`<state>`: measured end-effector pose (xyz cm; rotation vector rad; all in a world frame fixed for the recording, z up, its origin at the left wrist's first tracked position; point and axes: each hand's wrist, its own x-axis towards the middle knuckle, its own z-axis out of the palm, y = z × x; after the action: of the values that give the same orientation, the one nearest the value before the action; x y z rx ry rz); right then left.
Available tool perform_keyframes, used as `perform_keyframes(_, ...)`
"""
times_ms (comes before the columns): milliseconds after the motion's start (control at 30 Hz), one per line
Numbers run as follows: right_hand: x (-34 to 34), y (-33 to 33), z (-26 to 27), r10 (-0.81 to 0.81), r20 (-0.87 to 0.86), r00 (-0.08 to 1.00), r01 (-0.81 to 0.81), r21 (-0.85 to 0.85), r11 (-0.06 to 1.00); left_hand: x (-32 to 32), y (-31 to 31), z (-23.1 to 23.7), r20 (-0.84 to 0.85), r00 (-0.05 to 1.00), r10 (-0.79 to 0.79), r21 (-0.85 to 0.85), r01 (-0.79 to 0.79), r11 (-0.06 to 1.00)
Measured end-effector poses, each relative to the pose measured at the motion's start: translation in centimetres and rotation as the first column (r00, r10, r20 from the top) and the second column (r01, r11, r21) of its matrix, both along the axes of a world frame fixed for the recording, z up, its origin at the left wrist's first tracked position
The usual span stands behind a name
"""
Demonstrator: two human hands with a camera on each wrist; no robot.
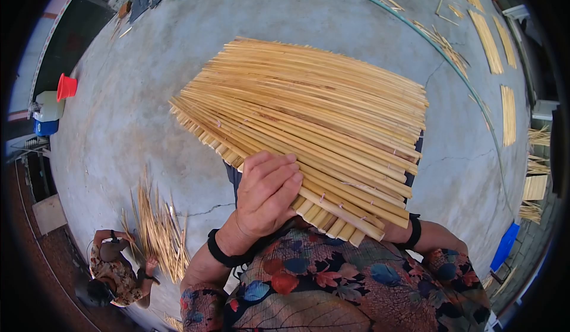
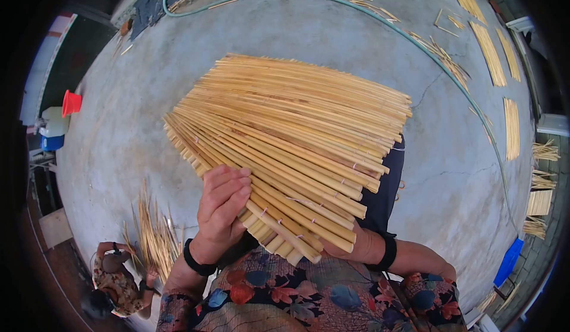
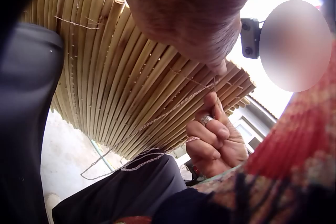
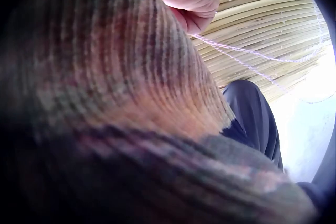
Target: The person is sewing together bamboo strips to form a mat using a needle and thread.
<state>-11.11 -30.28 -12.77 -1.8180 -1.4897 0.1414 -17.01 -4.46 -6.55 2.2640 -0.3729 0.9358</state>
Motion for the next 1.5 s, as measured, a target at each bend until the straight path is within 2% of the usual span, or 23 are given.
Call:
perform_keyframes(633, 0.1, 0.3, 1.1, 0.023, -0.181, 0.983, -0.027, -0.020, 0.999, -0.2, 0.5, 0.1, -0.031, 0.999, -0.030, -0.032, 0.029, 0.999)
perform_keyframes(900, 0.6, 0.4, 1.0, 0.015, -0.312, 0.950, -0.025, -0.027, 0.999, 0.2, 0.5, -0.6, -0.034, 0.999, -0.010, -0.028, 0.009, 1.000)
perform_keyframes(967, 0.9, 0.5, 0.9, 0.006, -0.368, 0.930, -0.019, -0.031, 0.999, 0.2, 0.3, -0.5, -0.077, 0.997, -0.019, -0.031, 0.017, 0.999)
perform_keyframes(1267, 1.7, 0.7, 0.4, -0.088, -0.613, 0.785, 0.066, -0.058, 0.996, 1.3, -0.4, -0.7, -0.064, 0.998, -0.021, 0.024, 0.022, 0.999)
perform_keyframes(1367, 2.0, 1.1, 1.9, -0.108, -0.623, 0.775, 0.091, -0.060, 0.994, 1.8, -0.9, -0.8, -0.043, 0.999, -0.011, 0.029, 0.013, 1.000)
perform_keyframes(1433, 2.4, 2.1, 3.4, -0.121, -0.572, 0.811, 0.163, 0.023, 0.986, 1.9, -1.1, -0.9, -0.039, 0.999, -0.010, 0.032, 0.012, 0.999)
perform_keyframes(1500, 2.6, 2.5, 3.2, -0.163, -0.533, 0.830, 0.211, 0.030, 0.977, 1.9, -1.3, -0.7, -0.040, 0.999, -0.006, 0.036, 0.007, 0.999)
